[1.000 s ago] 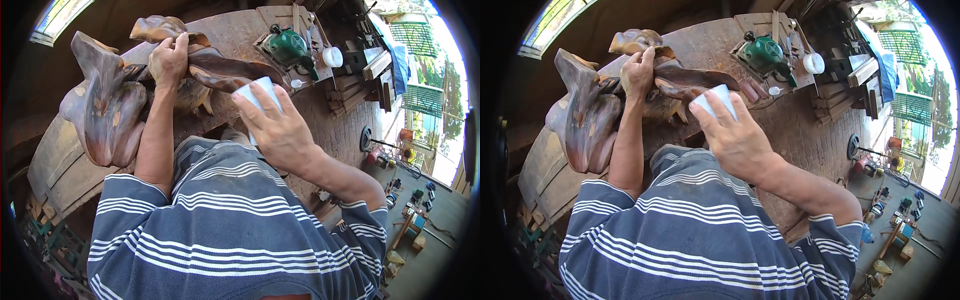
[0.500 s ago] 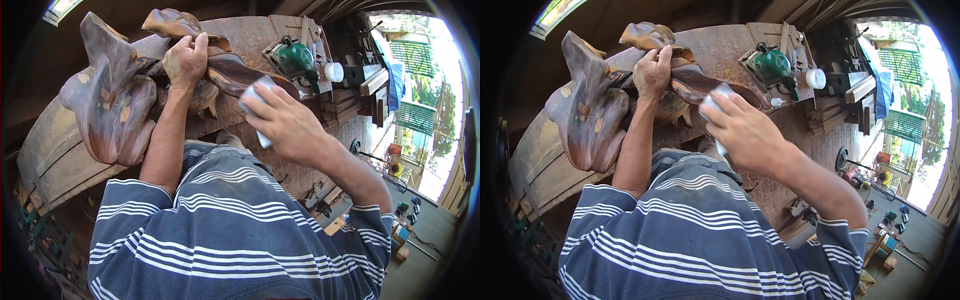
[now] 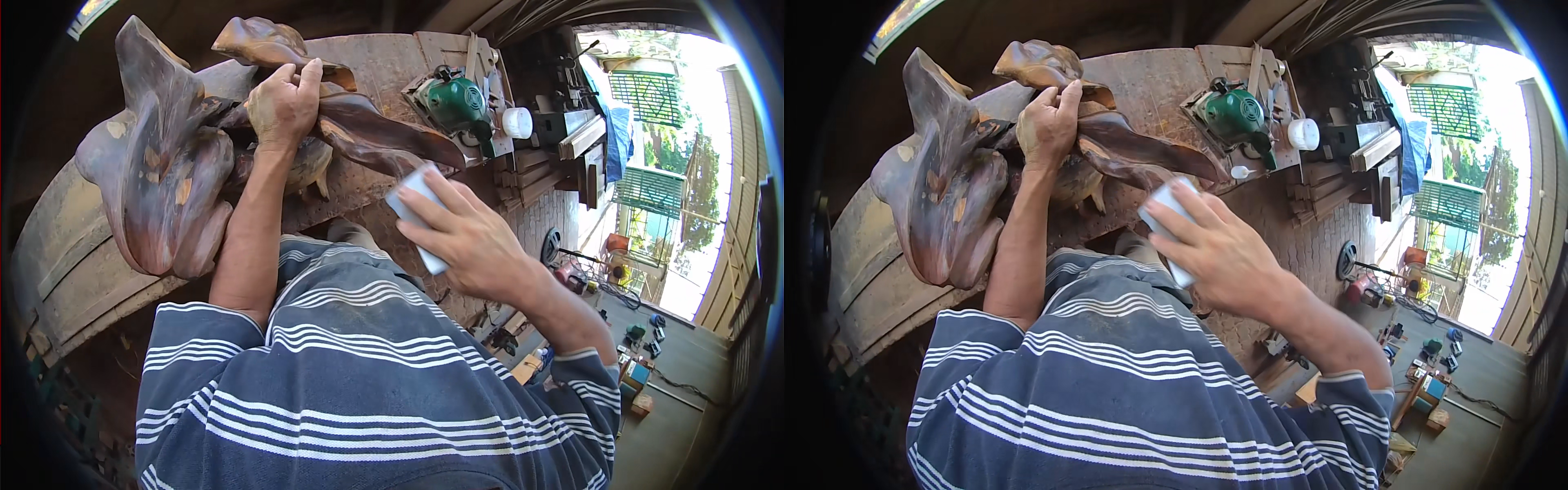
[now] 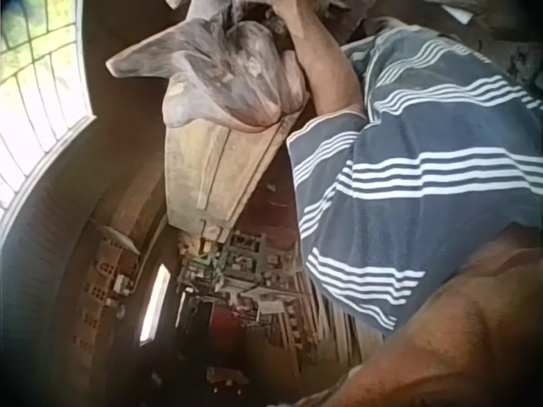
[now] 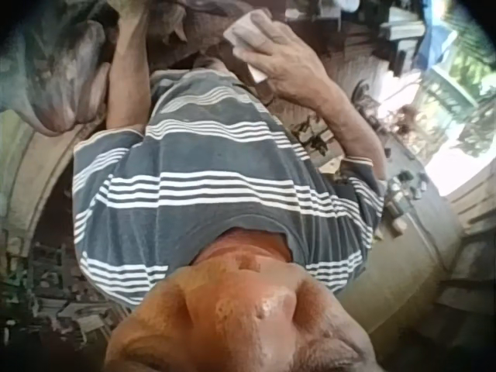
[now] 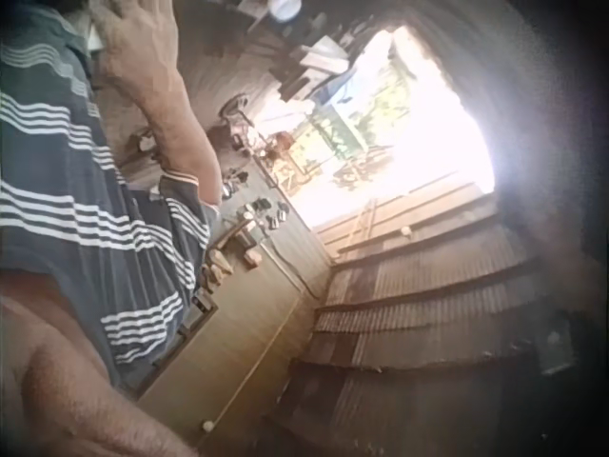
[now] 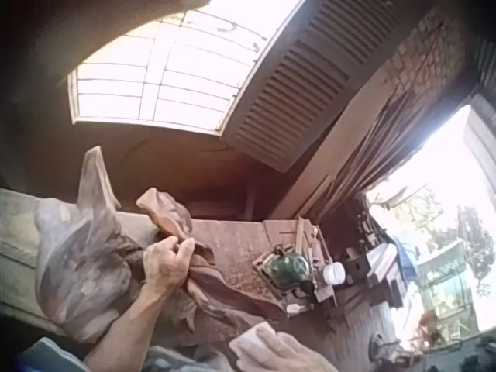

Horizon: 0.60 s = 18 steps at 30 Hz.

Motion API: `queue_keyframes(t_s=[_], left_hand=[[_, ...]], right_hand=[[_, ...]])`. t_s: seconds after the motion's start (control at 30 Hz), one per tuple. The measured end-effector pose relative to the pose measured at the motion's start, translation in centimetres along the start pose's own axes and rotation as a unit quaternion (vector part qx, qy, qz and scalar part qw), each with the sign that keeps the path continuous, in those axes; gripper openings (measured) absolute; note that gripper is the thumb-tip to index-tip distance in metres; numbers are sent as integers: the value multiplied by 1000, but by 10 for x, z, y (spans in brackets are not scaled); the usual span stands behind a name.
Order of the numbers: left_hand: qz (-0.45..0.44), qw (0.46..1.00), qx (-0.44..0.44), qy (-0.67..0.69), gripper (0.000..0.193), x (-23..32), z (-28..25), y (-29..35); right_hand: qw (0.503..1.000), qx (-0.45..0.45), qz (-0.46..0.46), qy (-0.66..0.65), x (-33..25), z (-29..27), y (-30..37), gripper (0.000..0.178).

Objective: Sanding, applying adhesive to cracks, and polishing a large wooden sculpture featuring duck heads.

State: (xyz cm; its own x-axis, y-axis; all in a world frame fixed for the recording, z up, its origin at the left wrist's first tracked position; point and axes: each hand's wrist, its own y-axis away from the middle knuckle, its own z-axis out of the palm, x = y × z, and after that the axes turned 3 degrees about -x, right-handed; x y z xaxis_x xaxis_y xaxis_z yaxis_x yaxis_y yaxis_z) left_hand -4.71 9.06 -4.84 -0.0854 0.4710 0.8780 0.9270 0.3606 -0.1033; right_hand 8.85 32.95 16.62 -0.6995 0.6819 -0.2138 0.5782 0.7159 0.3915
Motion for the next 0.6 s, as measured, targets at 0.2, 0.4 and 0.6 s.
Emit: queue_keyframes(t_s=[0.2, 0.4, 0.6], left_hand=[[9, 1000, 3, -8, 52, 7, 3, -2], [2, 1000, 4, 3, 52, 1, 1, 3], [-41, 999, -15, -7, 54, 21, -5, 3]], right_hand=[[969, -32, 185, -162, -5, -8, 127, 45], [883, 198, 276, -324, 59, -1, 105, 45], [884, 183, -7, -430, 92, 22, -6, 47]])
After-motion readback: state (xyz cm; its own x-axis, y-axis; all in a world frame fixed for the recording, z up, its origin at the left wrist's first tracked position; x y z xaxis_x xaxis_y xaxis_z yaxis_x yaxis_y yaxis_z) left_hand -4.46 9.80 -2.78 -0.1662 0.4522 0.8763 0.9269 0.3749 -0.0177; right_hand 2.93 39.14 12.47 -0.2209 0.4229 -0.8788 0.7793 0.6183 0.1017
